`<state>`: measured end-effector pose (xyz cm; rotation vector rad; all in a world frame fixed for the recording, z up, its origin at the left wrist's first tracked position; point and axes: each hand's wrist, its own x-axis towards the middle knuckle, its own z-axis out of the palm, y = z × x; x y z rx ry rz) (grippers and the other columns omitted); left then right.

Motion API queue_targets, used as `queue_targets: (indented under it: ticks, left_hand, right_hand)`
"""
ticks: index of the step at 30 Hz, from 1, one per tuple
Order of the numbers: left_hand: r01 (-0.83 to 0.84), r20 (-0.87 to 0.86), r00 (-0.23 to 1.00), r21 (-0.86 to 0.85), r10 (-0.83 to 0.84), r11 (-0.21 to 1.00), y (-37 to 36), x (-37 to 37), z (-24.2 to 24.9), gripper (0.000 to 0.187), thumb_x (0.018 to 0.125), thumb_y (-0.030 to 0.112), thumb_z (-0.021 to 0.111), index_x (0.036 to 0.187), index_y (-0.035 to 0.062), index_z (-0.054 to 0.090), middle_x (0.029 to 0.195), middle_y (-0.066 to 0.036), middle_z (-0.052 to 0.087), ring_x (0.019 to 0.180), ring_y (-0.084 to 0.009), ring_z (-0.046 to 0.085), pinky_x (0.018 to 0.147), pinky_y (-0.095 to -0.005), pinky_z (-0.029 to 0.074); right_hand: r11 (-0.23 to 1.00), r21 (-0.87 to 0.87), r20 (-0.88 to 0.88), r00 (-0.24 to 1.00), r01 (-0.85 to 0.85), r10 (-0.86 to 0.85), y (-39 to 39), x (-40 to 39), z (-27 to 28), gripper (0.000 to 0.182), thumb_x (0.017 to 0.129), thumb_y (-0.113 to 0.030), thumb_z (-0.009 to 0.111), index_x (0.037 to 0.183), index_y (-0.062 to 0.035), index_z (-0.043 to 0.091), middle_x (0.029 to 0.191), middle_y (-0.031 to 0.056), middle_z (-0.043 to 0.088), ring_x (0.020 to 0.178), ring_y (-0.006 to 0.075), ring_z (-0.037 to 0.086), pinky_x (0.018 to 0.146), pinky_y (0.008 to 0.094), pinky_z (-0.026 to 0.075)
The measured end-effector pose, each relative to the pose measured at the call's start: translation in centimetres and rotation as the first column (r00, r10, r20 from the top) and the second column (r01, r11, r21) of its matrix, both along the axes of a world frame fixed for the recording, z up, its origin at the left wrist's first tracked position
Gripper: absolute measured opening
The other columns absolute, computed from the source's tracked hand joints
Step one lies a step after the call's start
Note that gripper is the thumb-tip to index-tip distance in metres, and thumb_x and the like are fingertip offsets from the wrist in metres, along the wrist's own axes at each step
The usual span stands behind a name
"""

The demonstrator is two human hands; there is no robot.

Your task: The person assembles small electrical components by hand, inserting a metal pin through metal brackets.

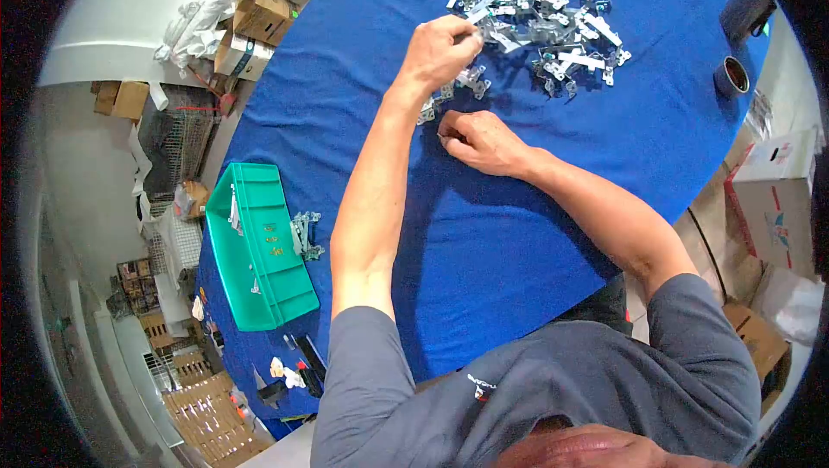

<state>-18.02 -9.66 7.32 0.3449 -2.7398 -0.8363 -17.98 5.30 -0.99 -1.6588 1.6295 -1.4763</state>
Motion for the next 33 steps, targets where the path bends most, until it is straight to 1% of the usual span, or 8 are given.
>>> queue_targets:
  ticks: [9, 11, 15, 18, 22, 25, 31, 33]
  left_hand:
    - [0.115, 0.123, 0.991, -0.547, -0.056, 0.829, 2.4, -0.9, 0.1, 0.026, 0.089, 0.029, 0.059, 0.092, 0.0061, 0.07, 0.092, -0.014, 0.068, 0.086, -0.035, 0.064, 0.075, -0.0443, 0.051]
    - [-0.075, -0.181, 0.983, -0.391, 0.003, 0.917, 2.6, -1.1, 1.1, 0.025, 0.09, 0.028, 0.058, 0.092, 0.006, 0.071, 0.089, -0.014, 0.069, 0.084, -0.0363, 0.064, 0.075, -0.0435, 0.051]
    - [-0.172, -0.273, 0.936, 0.195, 0.222, 0.966, -0.1, 0.8, 1.3, 0.028, 0.096, 0.019, 0.058, 0.109, -0.003, 0.067, 0.089, -0.01, 0.072, 0.086, -0.0187, 0.069, 0.078, -0.0292, 0.053]
    - [0.024, -0.266, 0.91, 0.8, 0.318, 0.599, -1.4, 3.0, 0.5, 0.028, 0.098, 0.018, 0.057, 0.117, -0.0024, 0.061, 0.095, -0.011, 0.068, 0.088, -0.0228, 0.067, 0.082, -0.0372, 0.055]
    - [0.187, -0.27, 0.787, 0.961, 0.555, 0.202, -3.1, 5.6, -0.8, 0.024, 0.099, 0.016, 0.052, 0.115, -0.0003, 0.061, 0.093, -0.01, 0.065, 0.084, -0.0231, 0.063, 0.086, -0.0438, 0.054]
    - [0.275, -0.269, 0.746, 0.958, 0.609, 0.086, -1.9, 8.8, -0.7, 0.024, 0.099, 0.013, 0.05, 0.116, 0.0, 0.061, 0.092, -0.008, 0.064, 0.082, -0.0209, 0.061, 0.084, -0.0425, 0.054]
    - [0.293, -0.192, 0.793, 0.952, 0.578, -0.085, 3.7, 15.8, -3.2, 0.034, 0.098, 0.022, 0.053, 0.125, 0.0013, 0.056, 0.093, -0.005, 0.064, 0.078, -0.0158, 0.057, 0.074, -0.0358, 0.05]
    - [0.217, -0.196, 0.762, 0.975, 0.617, 0.042, 5.2, 17.3, -4.9, 0.033, 0.098, 0.023, 0.057, 0.122, 0.0006, 0.058, 0.092, -0.004, 0.063, 0.07, -0.0113, 0.054, 0.067, -0.0305, 0.048]
  right_hand:
    - [0.999, 0.048, -0.022, 1.0, -0.005, 0.006, 0.3, 0.1, 0.6, 0.018, 0.084, -0.017, 0.057, 0.09, 0.0003, 0.058, 0.078, 0.0226, 0.064, 0.078, 0.0414, 0.064, 0.07, 0.0498, 0.05]
    - [1.0, 0.017, 0.026, 0.999, 0.021, -0.021, 0.4, 0.1, 0.8, 0.018, 0.084, -0.017, 0.057, 0.09, 0.0, 0.058, 0.077, 0.0221, 0.064, 0.078, 0.0409, 0.064, 0.07, 0.0496, 0.049]
    - [0.999, 0.044, 0.008, 1.0, -0.003, 0.003, 0.3, 0.1, 0.5, 0.018, 0.085, -0.017, 0.057, 0.091, -0.0002, 0.059, 0.078, 0.0216, 0.065, 0.078, 0.0399, 0.064, 0.069, 0.0489, 0.049]
    - [0.999, 0.035, 0.034, 0.999, -0.012, 0.011, 0.3, 0.2, 0.4, 0.018, 0.085, -0.018, 0.057, 0.091, -0.0006, 0.059, 0.078, 0.0212, 0.065, 0.077, 0.0392, 0.065, 0.068, 0.0477, 0.05]
    - [1.0, 0.028, 0.041, 0.999, -0.007, 0.006, 0.2, 0.1, 0.3, 0.019, 0.086, -0.019, 0.057, 0.092, -0.0007, 0.058, 0.078, 0.0203, 0.065, 0.076, 0.0384, 0.065, 0.068, 0.0471, 0.05]
    - [1.0, 0.011, 0.069, 0.998, 0.001, -0.002, 0.3, 0.0, 0.4, 0.019, 0.086, -0.019, 0.057, 0.092, -0.0003, 0.058, 0.078, 0.0199, 0.065, 0.075, 0.0378, 0.065, 0.067, 0.0466, 0.05]
    - [0.997, 0.079, 0.167, 0.986, -0.009, -0.004, 0.2, 0.2, 0.2, 0.02, 0.085, -0.017, 0.059, 0.093, 0.0012, 0.056, 0.077, 0.0197, 0.065, 0.073, 0.0341, 0.066, 0.065, 0.0426, 0.051]
    - [0.998, 0.067, 0.187, 0.982, -0.004, -0.009, 0.3, 0.1, 0.3, 0.021, 0.085, -0.017, 0.061, 0.093, 0.0017, 0.056, 0.076, 0.0181, 0.065, 0.071, 0.0316, 0.067, 0.065, 0.0411, 0.051]
